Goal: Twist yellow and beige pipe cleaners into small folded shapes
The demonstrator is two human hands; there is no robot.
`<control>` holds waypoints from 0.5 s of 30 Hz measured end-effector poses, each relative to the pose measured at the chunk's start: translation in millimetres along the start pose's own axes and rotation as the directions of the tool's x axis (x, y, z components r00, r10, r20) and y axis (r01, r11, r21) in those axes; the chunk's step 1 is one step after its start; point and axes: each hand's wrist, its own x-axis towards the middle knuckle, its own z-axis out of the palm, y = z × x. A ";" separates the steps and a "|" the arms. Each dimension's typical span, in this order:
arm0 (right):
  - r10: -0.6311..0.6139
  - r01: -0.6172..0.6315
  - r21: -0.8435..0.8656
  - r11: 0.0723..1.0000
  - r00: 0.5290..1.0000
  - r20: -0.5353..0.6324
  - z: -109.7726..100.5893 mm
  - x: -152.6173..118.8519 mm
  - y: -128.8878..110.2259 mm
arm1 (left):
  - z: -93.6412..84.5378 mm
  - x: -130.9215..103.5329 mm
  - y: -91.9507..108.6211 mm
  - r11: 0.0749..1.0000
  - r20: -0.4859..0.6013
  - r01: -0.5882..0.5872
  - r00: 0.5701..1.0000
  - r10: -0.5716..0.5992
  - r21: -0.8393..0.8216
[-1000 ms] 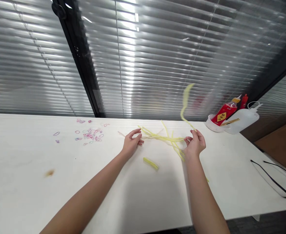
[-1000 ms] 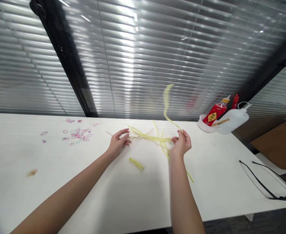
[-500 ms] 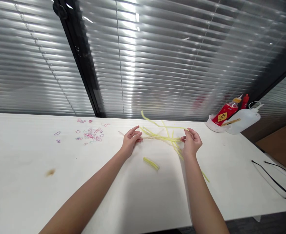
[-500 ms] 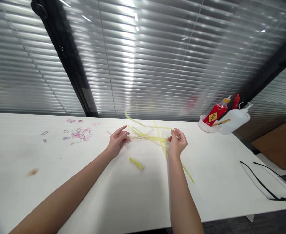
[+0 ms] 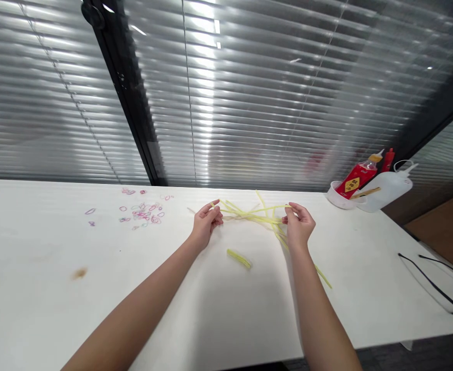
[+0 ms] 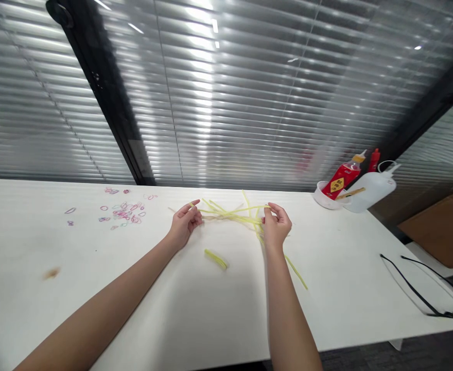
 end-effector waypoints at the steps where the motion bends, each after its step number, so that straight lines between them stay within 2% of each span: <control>1: -0.004 0.004 -0.011 1.000 1.000 0.005 0.1 -0.3 -0.1 | -0.4 0.4 -0.7 1.000 -0.010 0.006 1.000 -0.006 -0.006; 5: -0.020 0.021 -0.028 0.999 0.999 0.037 0.6 -1.7 -0.6 | -1.9 2.9 -3.8 0.999 -0.057 0.014 0.998 -0.017 -0.042; 15: -0.028 0.029 -0.019 0.999 0.998 0.048 0.6 -2.2 -0.5 | -0.2 1.1 0.7 0.998 -0.043 0.028 0.999 -0.031 -0.058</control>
